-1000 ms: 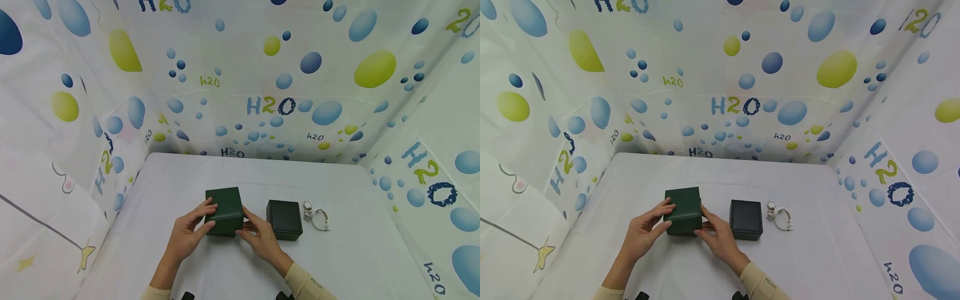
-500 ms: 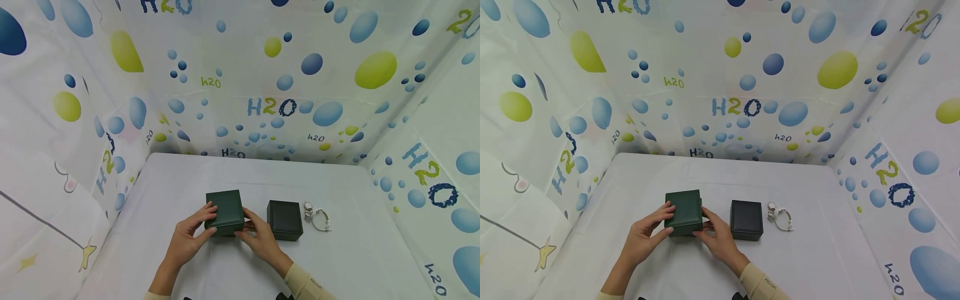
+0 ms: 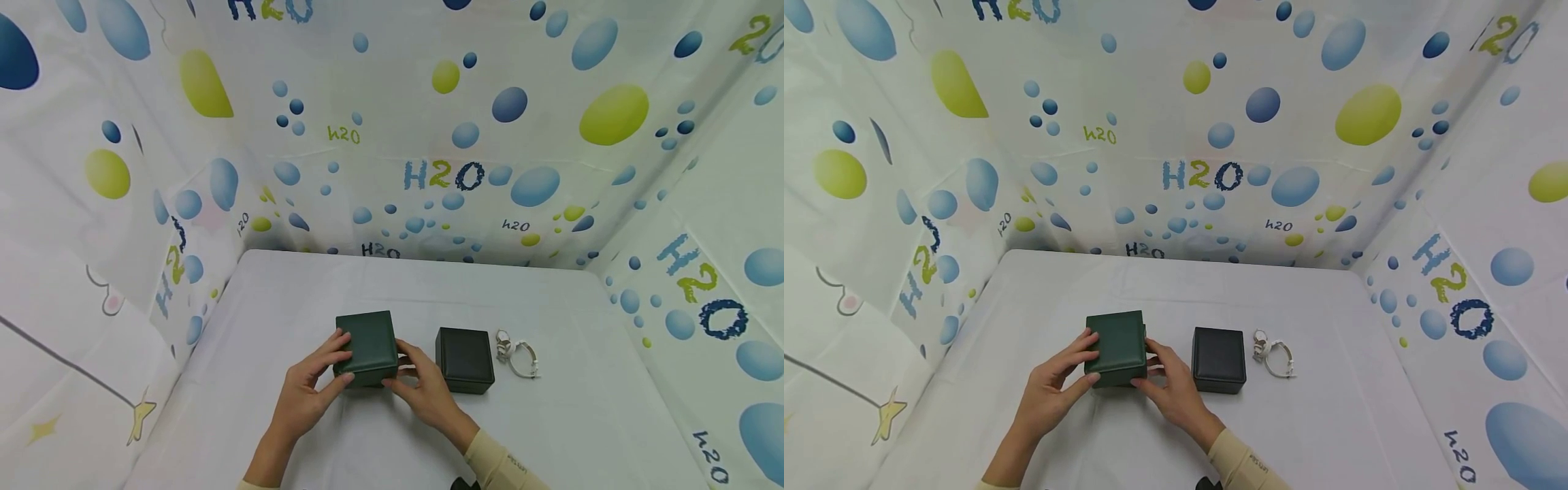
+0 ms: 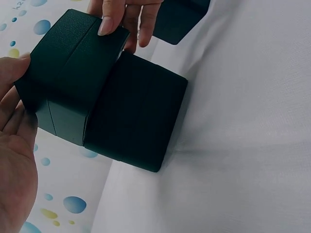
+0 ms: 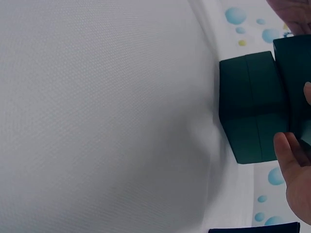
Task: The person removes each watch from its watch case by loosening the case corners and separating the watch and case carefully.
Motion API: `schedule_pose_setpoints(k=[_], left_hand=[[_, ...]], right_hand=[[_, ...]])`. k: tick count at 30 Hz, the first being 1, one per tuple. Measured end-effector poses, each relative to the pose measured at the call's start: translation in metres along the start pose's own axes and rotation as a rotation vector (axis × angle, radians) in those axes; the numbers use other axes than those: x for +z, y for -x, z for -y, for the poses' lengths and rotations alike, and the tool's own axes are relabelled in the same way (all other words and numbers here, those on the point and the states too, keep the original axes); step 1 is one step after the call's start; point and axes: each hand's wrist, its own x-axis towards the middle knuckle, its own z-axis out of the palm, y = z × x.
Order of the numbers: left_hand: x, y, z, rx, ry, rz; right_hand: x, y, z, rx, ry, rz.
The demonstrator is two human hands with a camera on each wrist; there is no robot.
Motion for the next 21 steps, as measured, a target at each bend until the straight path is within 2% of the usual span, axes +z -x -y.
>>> schedule_pose_setpoints(k=[9, 14, 21], left_hand=[[-0.0006, 0.0047, 0.0027, -0.037, -0.022, -0.019], [-0.0009, 0.0058, 0.0047, -0.052, -0.073, -0.031], [0.0002, 0.0068, 0.0062, -0.146, -0.145, -0.039]], right_hand=[[-0.0019, -0.0012, 0.0011, 0.003, -0.005, 0.019], [-0.0030, -0.0021, 0.0036, 0.005, 0.006, 0.021], [-0.0059, -0.0066, 0.0103, -0.020, 0.027, 0.035]])
